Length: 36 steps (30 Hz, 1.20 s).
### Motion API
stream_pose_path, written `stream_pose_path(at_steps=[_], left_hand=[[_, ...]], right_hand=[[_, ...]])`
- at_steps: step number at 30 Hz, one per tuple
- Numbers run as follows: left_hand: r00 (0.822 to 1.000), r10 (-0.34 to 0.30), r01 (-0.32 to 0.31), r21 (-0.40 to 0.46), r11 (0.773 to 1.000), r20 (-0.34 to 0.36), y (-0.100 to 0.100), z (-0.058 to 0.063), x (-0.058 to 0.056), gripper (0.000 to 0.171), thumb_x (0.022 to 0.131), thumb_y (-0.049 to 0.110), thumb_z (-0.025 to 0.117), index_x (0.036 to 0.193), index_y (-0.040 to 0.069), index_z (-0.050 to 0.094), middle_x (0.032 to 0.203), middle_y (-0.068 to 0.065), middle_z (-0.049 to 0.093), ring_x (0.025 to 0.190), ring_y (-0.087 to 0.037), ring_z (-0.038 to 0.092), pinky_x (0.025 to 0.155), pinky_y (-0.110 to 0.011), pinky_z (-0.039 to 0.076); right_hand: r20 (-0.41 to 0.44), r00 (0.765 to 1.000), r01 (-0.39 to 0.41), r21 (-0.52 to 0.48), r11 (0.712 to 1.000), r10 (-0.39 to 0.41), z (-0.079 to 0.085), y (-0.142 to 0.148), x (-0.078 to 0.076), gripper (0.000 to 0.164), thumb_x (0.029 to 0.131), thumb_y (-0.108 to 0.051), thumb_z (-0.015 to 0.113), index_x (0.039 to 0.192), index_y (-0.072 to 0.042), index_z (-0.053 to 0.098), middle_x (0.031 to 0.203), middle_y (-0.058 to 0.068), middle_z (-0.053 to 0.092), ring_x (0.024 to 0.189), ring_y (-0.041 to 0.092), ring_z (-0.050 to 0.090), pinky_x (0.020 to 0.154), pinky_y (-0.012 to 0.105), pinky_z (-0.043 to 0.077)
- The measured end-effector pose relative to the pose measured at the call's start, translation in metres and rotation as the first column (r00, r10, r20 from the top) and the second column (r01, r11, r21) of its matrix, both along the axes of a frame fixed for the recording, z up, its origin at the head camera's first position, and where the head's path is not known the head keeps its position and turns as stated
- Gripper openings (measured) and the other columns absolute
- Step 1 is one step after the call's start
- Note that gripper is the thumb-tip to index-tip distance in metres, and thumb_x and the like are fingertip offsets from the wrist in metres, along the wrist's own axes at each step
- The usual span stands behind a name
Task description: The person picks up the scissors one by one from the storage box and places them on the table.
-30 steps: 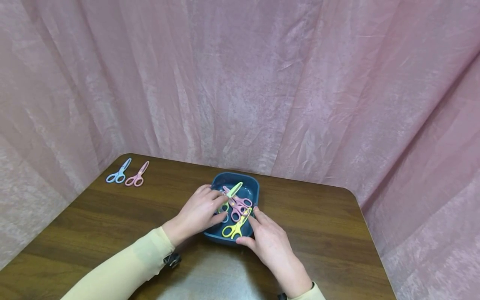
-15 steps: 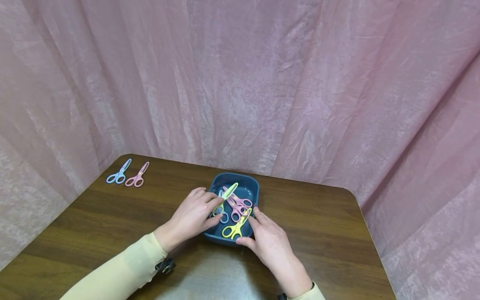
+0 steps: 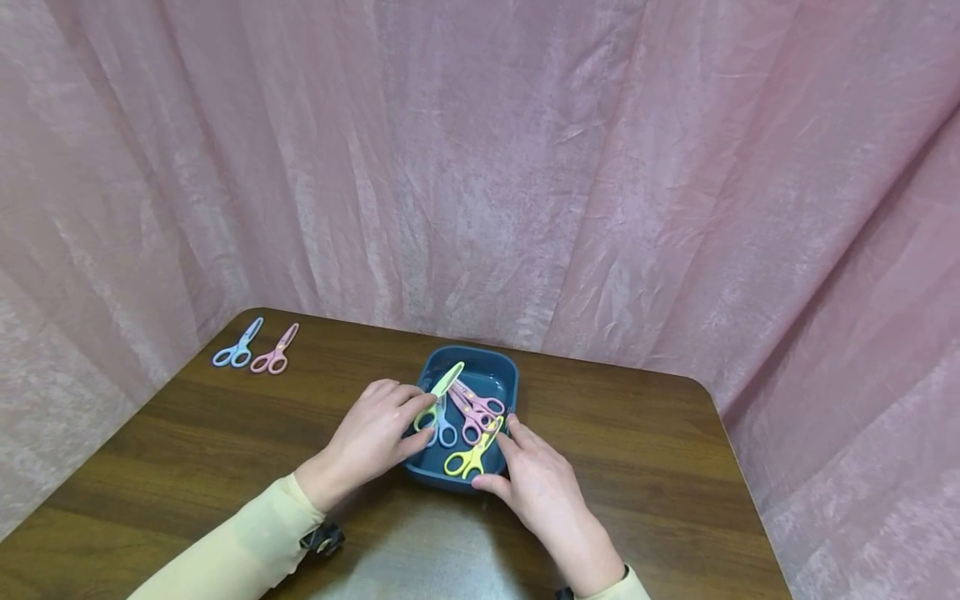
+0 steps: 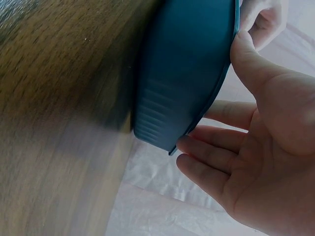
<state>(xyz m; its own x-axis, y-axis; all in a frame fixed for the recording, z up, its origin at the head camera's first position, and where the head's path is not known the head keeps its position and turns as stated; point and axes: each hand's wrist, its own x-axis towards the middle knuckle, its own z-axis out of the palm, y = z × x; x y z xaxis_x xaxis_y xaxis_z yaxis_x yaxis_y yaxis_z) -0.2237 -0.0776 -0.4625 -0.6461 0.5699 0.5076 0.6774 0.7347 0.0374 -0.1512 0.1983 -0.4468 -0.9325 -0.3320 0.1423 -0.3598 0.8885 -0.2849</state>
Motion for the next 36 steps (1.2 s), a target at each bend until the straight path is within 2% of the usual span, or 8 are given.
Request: stream_pose_path(at_steps=[9, 25, 36], left_hand=[[1.000, 0.013, -0.013, 0.032, 0.999, -0.011, -0.008, -0.004, 0.002, 0.043, 0.093, 0.031, 0.090, 0.126, 0.006, 0.081, 0.114, -0.012, 0.078, 0.103, -0.032, 0.072, 0.105, -0.052, 0.052], [0.995, 0.086, -0.090, 0.091, 0.992, 0.047, -0.028, -0.010, 0.006, 0.040, 0.093, 0.031, 0.089, 0.126, 0.009, 0.080, 0.117, -0.009, 0.078, 0.110, -0.031, 0.072, 0.105, -0.052, 0.053], [0.990, 0.132, -0.136, 0.111, 0.984, 0.041, -0.043, -0.011, 0.003, 0.043, 0.093, 0.029, 0.090, 0.128, 0.007, 0.079, 0.116, -0.011, 0.078, 0.107, -0.036, 0.072, 0.100, -0.055, 0.054]], right_hand=[[0.003, 1.000, 0.000, -0.001, 1.000, 0.000, 0.000, 0.000, 0.000, 0.073, 0.092, -0.052, 0.087, 0.144, -0.003, 0.072, 0.162, 0.021, 0.056, 0.145, 0.038, 0.059, 0.108, 0.058, 0.055], [0.006, 1.000, 0.003, 0.001, 1.000, -0.003, 0.000, 0.000, 0.001, 0.074, 0.092, -0.053, 0.086, 0.145, -0.003, 0.071, 0.163, 0.020, 0.055, 0.146, 0.038, 0.058, 0.109, 0.058, 0.054], [0.010, 1.000, 0.002, -0.005, 1.000, -0.002, 0.000, 0.000, 0.001, 0.074, 0.092, -0.053, 0.087, 0.145, -0.003, 0.071, 0.163, 0.020, 0.055, 0.146, 0.038, 0.058, 0.109, 0.058, 0.054]])
